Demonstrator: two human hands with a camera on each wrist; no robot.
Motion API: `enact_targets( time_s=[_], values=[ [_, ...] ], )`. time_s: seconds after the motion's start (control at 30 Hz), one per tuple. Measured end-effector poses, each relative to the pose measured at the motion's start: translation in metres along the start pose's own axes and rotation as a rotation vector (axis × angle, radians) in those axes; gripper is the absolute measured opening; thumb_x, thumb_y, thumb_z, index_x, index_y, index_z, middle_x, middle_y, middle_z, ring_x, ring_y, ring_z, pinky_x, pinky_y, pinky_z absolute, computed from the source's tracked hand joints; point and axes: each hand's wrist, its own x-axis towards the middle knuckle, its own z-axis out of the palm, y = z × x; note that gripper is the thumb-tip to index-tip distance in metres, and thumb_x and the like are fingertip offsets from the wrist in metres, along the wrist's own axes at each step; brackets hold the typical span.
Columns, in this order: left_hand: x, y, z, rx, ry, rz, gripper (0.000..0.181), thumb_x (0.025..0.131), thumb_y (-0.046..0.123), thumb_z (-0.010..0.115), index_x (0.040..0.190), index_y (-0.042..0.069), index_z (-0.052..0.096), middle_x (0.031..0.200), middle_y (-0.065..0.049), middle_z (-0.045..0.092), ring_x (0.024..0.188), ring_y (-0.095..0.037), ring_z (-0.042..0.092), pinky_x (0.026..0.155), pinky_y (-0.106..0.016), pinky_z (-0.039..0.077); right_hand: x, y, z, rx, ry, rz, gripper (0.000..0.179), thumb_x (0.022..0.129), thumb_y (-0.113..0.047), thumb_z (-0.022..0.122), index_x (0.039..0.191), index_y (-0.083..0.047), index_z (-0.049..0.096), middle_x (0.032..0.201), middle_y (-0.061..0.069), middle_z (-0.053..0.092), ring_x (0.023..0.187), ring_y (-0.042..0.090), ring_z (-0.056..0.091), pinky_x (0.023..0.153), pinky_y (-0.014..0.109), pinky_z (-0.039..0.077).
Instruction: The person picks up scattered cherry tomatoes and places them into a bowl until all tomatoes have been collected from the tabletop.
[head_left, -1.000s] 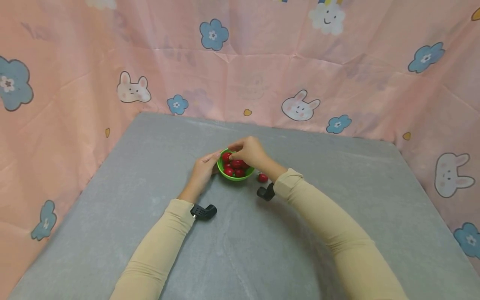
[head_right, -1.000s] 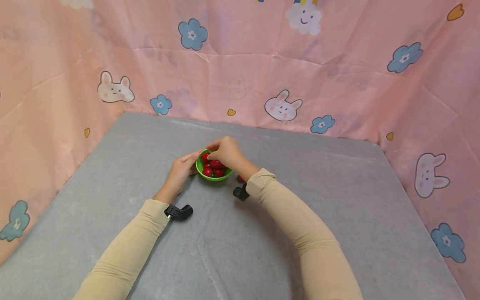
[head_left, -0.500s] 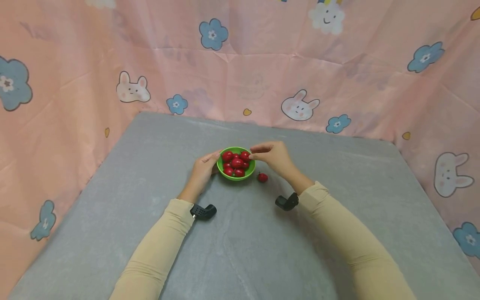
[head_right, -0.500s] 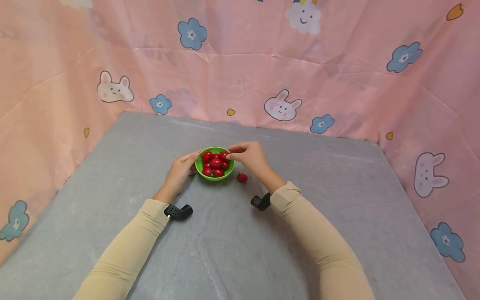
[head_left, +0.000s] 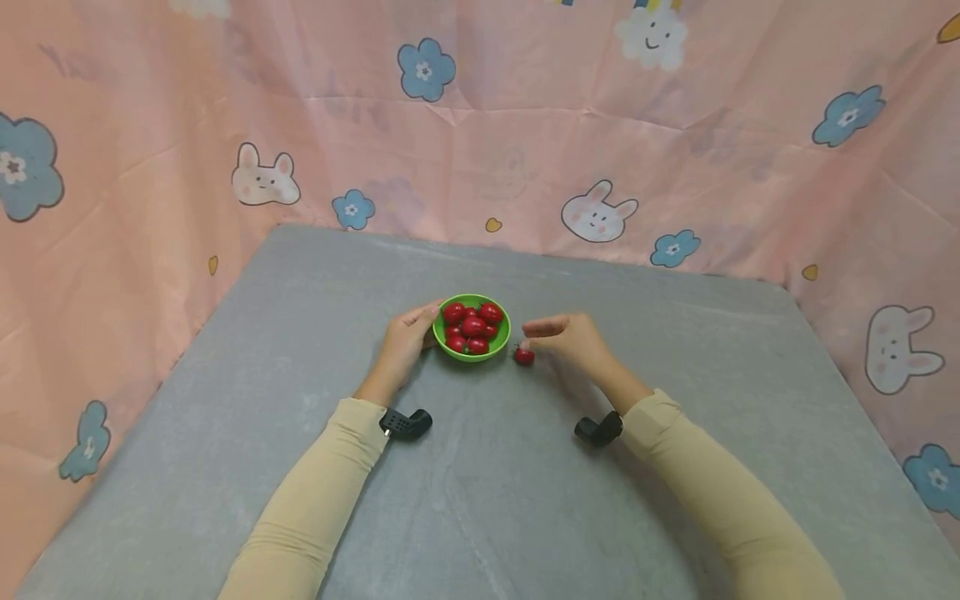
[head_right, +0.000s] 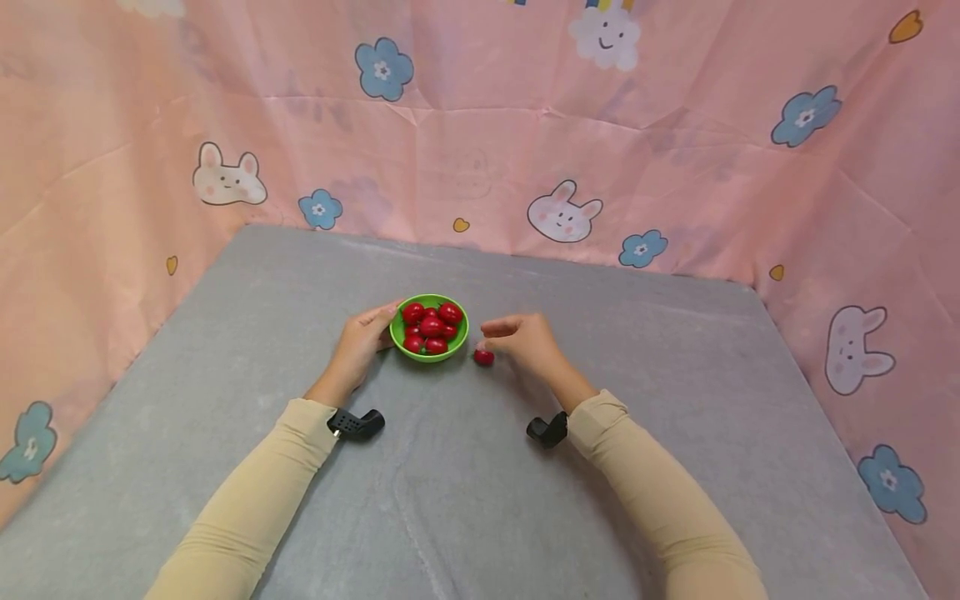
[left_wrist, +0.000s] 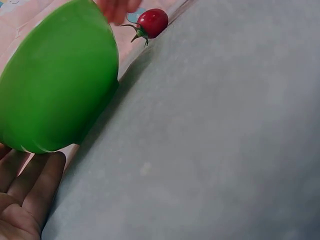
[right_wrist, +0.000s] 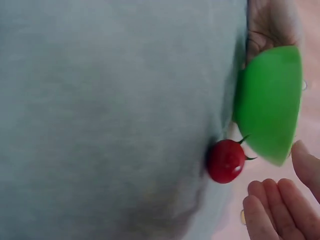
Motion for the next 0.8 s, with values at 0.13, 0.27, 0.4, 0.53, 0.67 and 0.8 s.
enact_targets(
  time_s=[0.13,0.27,0.4,0.53,0.67,0.8],
  values=[
    [-0.001,0.0,0.0,0.012,0.006,-0.005,0.037,0.104,0.023,0.053,0.133,0.003,0.062,0.139,-0.013,0.061,0.092,0.003,0.066,0.078,-0.017,0.058,-0.002,0.009,0.001,-0.035,-0.027,0.0,0.044,0.085,-0.023,0.079,0.125,-0.005,0.07,0.123,0.012,0.071,0.123,0.027,0.062,0.106,0.045,0.049],
    [-0.001,0.001,0.001,0.013,0.013,-0.007,0.036,0.104,0.023,0.053,0.132,0.003,0.063,0.138,-0.013,0.062,0.092,0.003,0.066,0.078,-0.017,0.058,-0.003,0.015,0.004,-0.039,-0.031,0.014,0.043,0.085,-0.023,0.079,0.124,-0.006,0.07,0.123,0.011,0.071,0.122,0.025,0.062,0.1,0.039,0.053],
    [-0.001,0.0,0.001,0.001,0.012,-0.004,0.036,0.103,0.022,0.053,0.132,0.002,0.063,0.138,-0.014,0.062,0.091,0.004,0.066,0.078,-0.017,0.058,-0.003,0.018,0.008,-0.055,-0.014,0.025,0.041,0.084,-0.022,0.079,0.121,-0.006,0.072,0.121,0.011,0.072,0.118,0.023,0.063,0.084,0.024,0.053],
    [-0.001,0.0,0.0,0.007,0.007,-0.001,0.037,0.104,0.022,0.052,0.133,0.002,0.062,0.138,-0.014,0.061,0.093,0.003,0.066,0.078,-0.017,0.058,-0.002,0.02,0.012,-0.07,0.016,0.035,0.037,0.085,-0.02,0.079,0.118,-0.006,0.073,0.119,0.012,0.073,0.115,0.022,0.063,0.077,0.016,0.048],
    [-0.001,0.0,0.0,0.012,0.005,-0.003,0.037,0.104,0.023,0.052,0.133,0.002,0.062,0.138,-0.014,0.061,0.094,0.003,0.066,0.079,-0.018,0.058,0.0,0.018,0.013,-0.086,0.025,0.056,0.038,0.084,-0.022,0.08,0.119,-0.007,0.073,0.12,0.011,0.072,0.115,0.022,0.063,0.078,0.019,0.05],
    [-0.001,0.0,0.0,0.002,0.003,-0.006,0.037,0.104,0.022,0.052,0.133,0.002,0.062,0.138,-0.015,0.061,0.093,0.003,0.066,0.079,-0.018,0.058,0.001,0.014,0.015,-0.086,0.018,0.077,0.04,0.084,-0.024,0.08,0.12,-0.009,0.073,0.122,0.009,0.072,0.117,0.022,0.062,0.086,0.027,0.053]
  ],
)
